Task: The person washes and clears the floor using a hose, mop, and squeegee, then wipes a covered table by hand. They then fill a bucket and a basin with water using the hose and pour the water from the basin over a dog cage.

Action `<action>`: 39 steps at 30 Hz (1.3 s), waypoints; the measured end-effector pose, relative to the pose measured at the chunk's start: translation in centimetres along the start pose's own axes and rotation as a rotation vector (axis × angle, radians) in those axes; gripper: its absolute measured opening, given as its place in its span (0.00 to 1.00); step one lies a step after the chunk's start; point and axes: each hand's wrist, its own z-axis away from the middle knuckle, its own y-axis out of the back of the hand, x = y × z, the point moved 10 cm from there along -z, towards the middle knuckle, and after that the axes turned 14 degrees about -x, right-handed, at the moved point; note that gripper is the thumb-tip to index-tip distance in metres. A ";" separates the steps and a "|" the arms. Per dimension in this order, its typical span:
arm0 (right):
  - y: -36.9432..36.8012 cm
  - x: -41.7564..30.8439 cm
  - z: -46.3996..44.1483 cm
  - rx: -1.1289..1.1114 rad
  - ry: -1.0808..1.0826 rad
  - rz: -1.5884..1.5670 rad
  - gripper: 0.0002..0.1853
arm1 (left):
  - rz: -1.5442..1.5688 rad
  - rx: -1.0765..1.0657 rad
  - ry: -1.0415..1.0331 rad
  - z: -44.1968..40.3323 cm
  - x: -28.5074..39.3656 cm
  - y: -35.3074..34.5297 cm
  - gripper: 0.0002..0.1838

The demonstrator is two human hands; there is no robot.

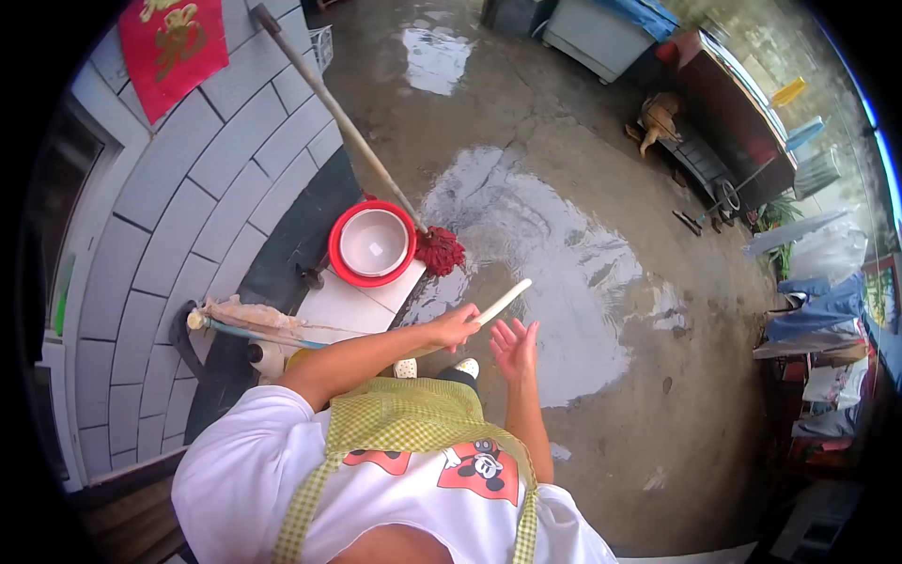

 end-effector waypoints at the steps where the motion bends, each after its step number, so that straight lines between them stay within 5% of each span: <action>1: -0.4 -1.1 -0.3 -0.021 0.028 -0.069 0.30 | -0.063 -0.048 0.003 -1.3 -1.4 -1.7 0.14; 11: 2.0 -6.9 3.4 -0.146 0.193 -0.210 0.24 | -0.081 -0.155 0.077 -2.9 1.1 -12.3 0.21; 17: 7.9 -9.2 9.0 0.132 0.260 0.127 0.20 | 0.049 -0.197 0.018 -6.8 3.5 -20.1 0.30; 21: 10.0 -10.4 13.3 0.115 0.282 0.318 0.21 | 0.158 -0.256 0.045 -8.5 2.7 -23.7 0.29; 26: 14.8 -9.0 15.6 0.098 0.093 0.586 0.17 | 0.197 -0.274 0.020 -10.0 0.7 -25.1 0.15; 29: 24.1 -7.6 16.2 0.295 0.256 0.815 0.17 | 0.069 -0.185 0.166 -8.8 -0.3 -25.0 0.14; 31: 31.2 -5.2 20.3 0.337 0.021 0.862 0.18 | -0.011 -0.176 0.226 -8.1 -0.9 -25.0 0.15; 35: 51.0 3.9 33.6 0.768 -0.266 0.964 0.18 | -0.074 -0.126 0.234 -9.9 -5.0 -23.1 0.17; 38: 64.8 16.2 46.9 1.132 -0.335 0.600 0.17 | -0.091 -0.125 0.347 -9.7 -6.9 -23.5 0.16; 39: 61.1 16.9 51.7 1.138 -0.360 0.395 0.15 | -0.096 -0.134 0.349 -9.4 -6.6 -24.3 0.16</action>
